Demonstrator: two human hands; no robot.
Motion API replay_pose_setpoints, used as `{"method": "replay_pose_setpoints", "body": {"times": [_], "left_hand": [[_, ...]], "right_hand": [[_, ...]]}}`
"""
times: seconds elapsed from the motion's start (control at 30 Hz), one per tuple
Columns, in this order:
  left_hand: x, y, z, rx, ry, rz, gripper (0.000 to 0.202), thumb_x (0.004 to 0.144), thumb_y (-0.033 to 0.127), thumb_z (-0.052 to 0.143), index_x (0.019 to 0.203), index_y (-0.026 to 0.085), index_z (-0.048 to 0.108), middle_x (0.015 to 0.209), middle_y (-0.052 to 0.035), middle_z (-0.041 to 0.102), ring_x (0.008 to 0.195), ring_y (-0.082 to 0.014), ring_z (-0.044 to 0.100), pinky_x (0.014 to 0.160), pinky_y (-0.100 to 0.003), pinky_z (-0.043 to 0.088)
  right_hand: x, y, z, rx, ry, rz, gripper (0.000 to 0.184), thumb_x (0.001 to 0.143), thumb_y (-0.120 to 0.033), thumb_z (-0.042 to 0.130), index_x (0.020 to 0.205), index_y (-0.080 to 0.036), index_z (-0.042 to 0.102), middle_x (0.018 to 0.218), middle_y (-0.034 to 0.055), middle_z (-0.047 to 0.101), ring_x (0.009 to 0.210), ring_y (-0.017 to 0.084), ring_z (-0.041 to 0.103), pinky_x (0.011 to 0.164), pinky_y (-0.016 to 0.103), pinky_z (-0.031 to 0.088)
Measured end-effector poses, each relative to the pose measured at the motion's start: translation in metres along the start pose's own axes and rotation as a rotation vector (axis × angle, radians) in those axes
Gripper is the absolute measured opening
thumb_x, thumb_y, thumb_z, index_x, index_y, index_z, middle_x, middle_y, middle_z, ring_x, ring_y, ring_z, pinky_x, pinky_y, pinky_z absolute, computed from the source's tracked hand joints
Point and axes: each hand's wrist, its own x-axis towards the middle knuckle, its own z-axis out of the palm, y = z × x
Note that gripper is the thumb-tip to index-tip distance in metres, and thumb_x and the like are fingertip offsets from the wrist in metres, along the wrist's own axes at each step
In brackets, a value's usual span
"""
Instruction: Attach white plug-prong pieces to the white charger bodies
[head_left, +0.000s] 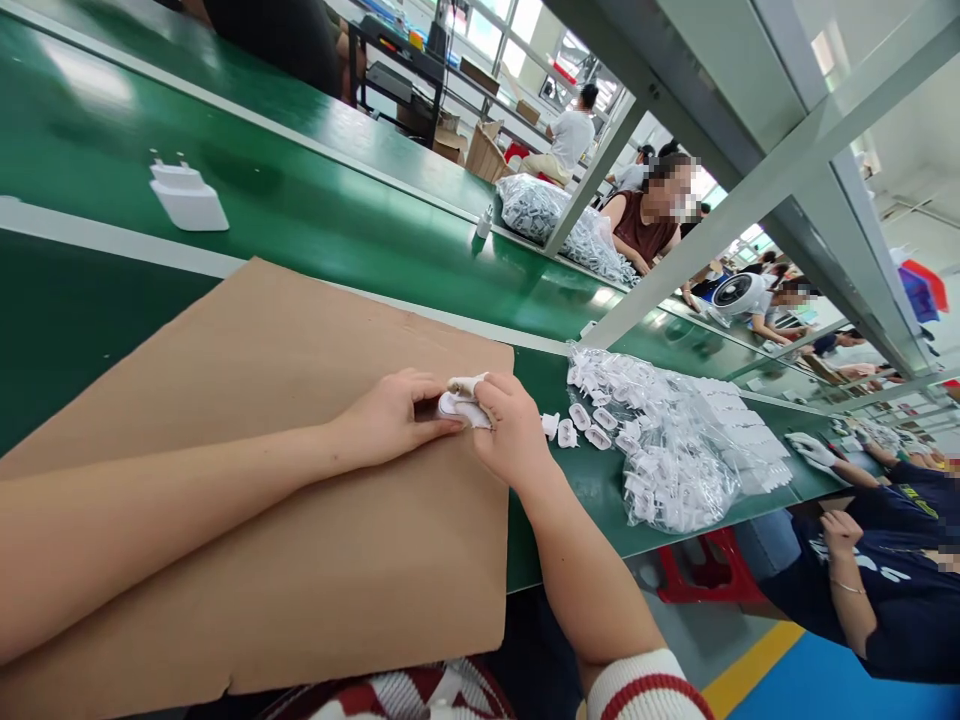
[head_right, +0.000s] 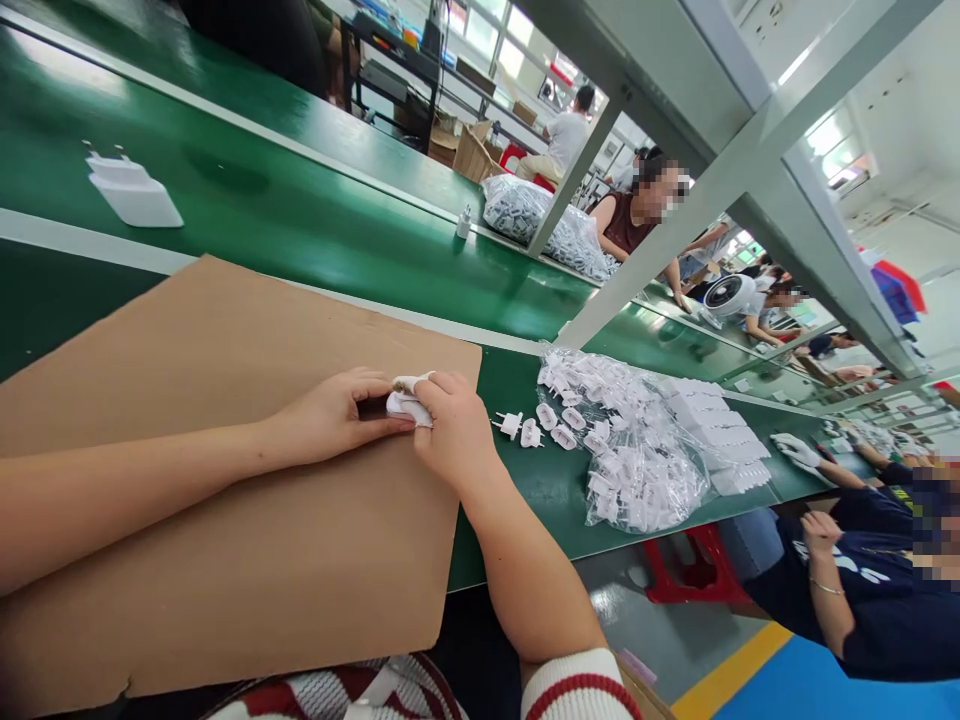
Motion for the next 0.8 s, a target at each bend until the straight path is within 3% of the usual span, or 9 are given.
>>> {"method": "replay_pose_setpoints", "body": {"times": [0.33, 0.57, 0.7, 0.8], "left_hand": [[0.0, 0.002, 0.0, 0.006, -0.013, -0.031, 0.048, 0.088, 0.069, 0.063, 0.088, 0.022, 0.074, 0.092, -0.0055, 0.075, 0.096, -0.0274, 0.065, 0.089, -0.037, 0.05], [-0.004, 0.007, 0.0, 0.032, -0.015, -0.121, 0.053, 0.084, 0.073, 0.065, 0.098, 0.023, 0.077, 0.107, -0.0076, 0.079, 0.105, -0.0337, 0.069, 0.091, -0.04, 0.054], [-0.008, 0.009, 0.001, 0.082, -0.041, -0.189, 0.05, 0.082, 0.073, 0.068, 0.102, 0.028, 0.075, 0.113, -0.0033, 0.079, 0.112, -0.0372, 0.069, 0.099, -0.046, 0.057], [-0.008, 0.004, 0.004, 0.082, 0.006, -0.311, 0.067, 0.074, 0.081, 0.07, 0.123, 0.035, 0.07, 0.11, 0.0004, 0.079, 0.105, -0.0374, 0.074, 0.094, -0.049, 0.062]], "right_hand": [[0.009, -0.013, -0.003, -0.183, -0.106, 0.073, 0.031, 0.082, -0.004, 0.057, 0.102, -0.022, 0.073, 0.09, 0.0042, 0.068, 0.091, 0.022, 0.06, 0.078, 0.031, 0.043], [0.005, -0.018, -0.006, -0.172, -0.135, 0.156, 0.032, 0.088, -0.014, 0.062, 0.115, -0.025, 0.076, 0.107, 0.0022, 0.075, 0.102, 0.02, 0.067, 0.082, 0.028, 0.045], [-0.006, -0.019, -0.004, -0.079, -0.1, 0.157, 0.045, 0.093, -0.02, 0.064, 0.136, -0.03, 0.068, 0.122, 0.0, 0.077, 0.117, 0.02, 0.069, 0.093, 0.027, 0.048], [-0.012, -0.013, 0.0, 0.014, -0.043, 0.237, 0.064, 0.092, -0.021, 0.064, 0.153, -0.034, 0.052, 0.129, -0.0016, 0.077, 0.121, 0.02, 0.07, 0.096, 0.027, 0.051]]}}
